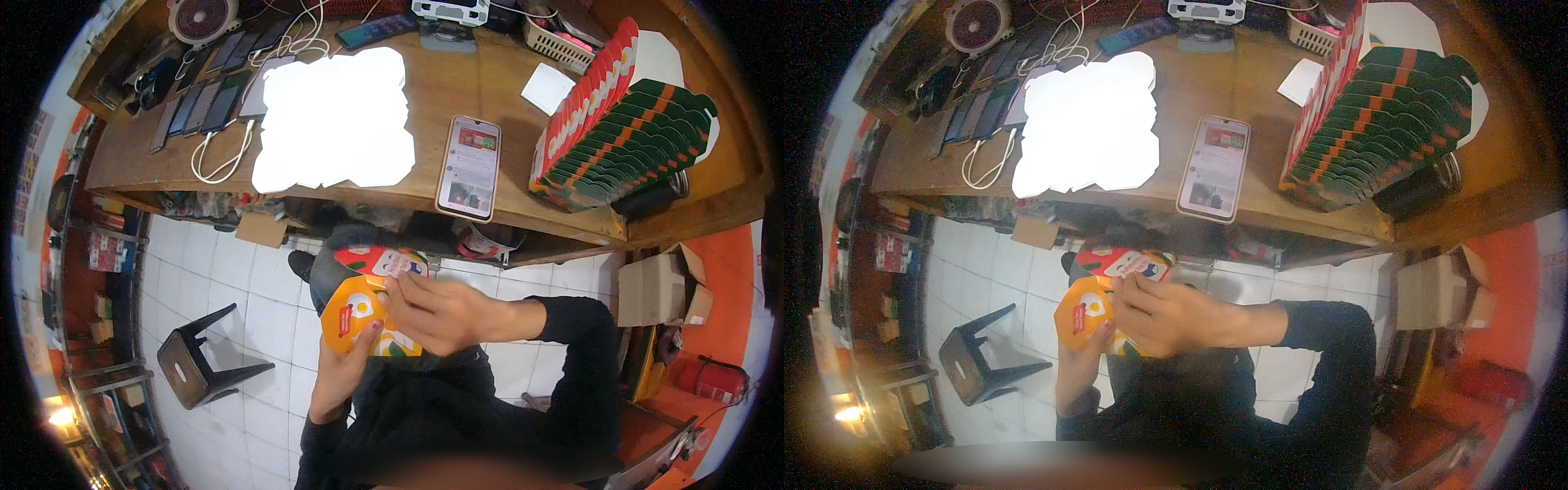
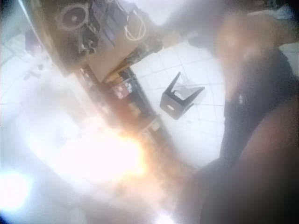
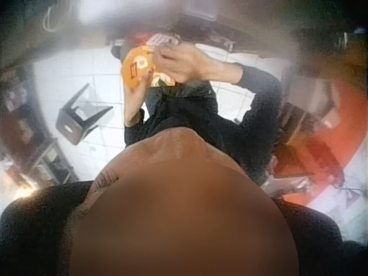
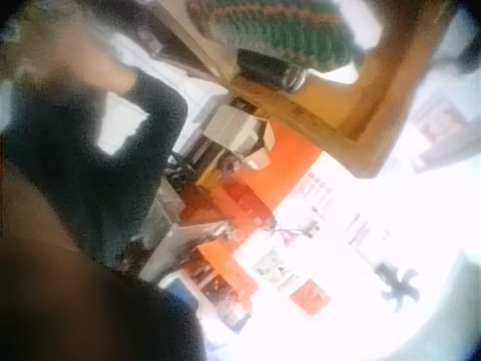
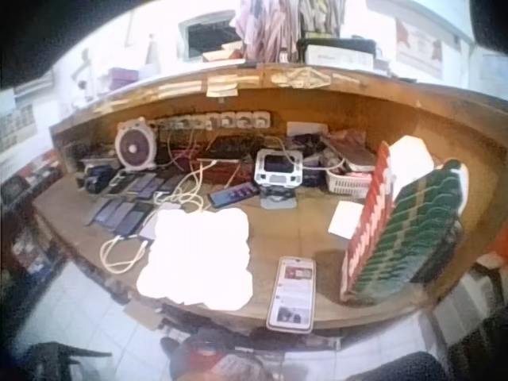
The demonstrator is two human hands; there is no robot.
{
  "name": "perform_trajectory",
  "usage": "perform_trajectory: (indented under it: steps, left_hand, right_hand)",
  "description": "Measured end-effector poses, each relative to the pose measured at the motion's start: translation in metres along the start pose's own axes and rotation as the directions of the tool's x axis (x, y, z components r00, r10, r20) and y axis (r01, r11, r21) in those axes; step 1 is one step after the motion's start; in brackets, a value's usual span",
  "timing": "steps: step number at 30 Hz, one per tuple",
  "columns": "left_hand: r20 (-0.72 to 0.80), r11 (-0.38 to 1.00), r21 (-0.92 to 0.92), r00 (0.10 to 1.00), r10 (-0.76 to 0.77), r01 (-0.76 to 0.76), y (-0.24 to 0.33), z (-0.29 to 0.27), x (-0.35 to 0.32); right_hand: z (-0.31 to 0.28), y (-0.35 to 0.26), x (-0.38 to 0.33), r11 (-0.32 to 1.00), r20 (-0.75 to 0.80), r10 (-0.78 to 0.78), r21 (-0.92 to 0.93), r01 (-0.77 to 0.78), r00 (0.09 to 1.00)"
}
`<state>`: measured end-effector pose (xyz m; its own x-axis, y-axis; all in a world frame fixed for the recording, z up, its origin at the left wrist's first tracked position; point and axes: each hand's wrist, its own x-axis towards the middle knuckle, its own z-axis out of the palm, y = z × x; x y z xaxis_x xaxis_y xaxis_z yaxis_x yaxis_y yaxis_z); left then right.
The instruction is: The person assembles a takeout order by folding a colorful paper box, placing it on a stack, and using a phone and receipt printer. They then retrieve fried chicken from a display case, place it in a plastic bag, and scoop rice into a paper bag before sealing it.
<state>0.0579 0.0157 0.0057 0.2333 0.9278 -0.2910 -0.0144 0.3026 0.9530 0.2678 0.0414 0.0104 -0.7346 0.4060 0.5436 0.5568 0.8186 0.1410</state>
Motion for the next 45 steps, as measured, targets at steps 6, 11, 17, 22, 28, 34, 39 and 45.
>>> perform_trajectory:
  steps: [6, 11, 17, 22, 28, 34, 39, 45]
  left_hand:
    - [0.157, 0.995, -0.004, 0.982, -0.102, 0.104, 0.000, -0.010, 0.009]
    - [0.201, 0.938, -0.057, 0.924, -0.324, 0.341, -0.001, -0.018, 0.015]
    - [0.145, 0.950, -0.076, 0.946, -0.288, 0.301, 0.003, -0.001, 0.006]
    - [0.118, 0.947, -0.047, 0.943, -0.311, 0.318, 0.004, 0.005, 0.003]
    - [0.230, 0.966, -0.004, 0.941, -0.249, 0.257, 0.006, 0.003, 0.002]
    - [0.211, 0.983, 0.145, 0.967, -0.144, 0.115, 0.010, 0.001, -0.004]
    - [-0.088, 0.998, 0.015, 0.994, -0.066, 0.068, 0.013, -0.009, -0.017]
    - [-0.292, 0.998, 0.027, 0.955, -0.053, 0.064, 0.014, -0.028, -0.028]
  right_hand:
    - [0.003, 0.010, -0.017, 0.968, -0.050, 0.046, 0.249, -0.032, 0.998]
    - [0.005, 0.000, -0.028, 0.846, -0.036, 0.256, 0.491, -0.206, 0.966]
    - [-0.004, -0.008, -0.025, 0.335, 0.300, 0.604, 0.745, -0.577, 0.738]
    - [-0.014, -0.017, -0.020, 0.076, 0.618, 0.550, 0.633, -0.771, 0.562]
    - [-0.017, -0.021, -0.024, 0.095, 0.577, 0.538, 0.682, -0.725, 0.614]
    - [-0.009, 0.005, -0.022, 0.350, 0.248, 0.638, 0.750, -0.561, 0.729]
    - [0.006, 0.064, -0.050, 0.449, -0.020, 0.892, 0.152, -0.881, 0.451]
    - [0.024, 0.079, -0.068, 0.364, -0.084, 0.931, 0.227, -0.903, 0.355]
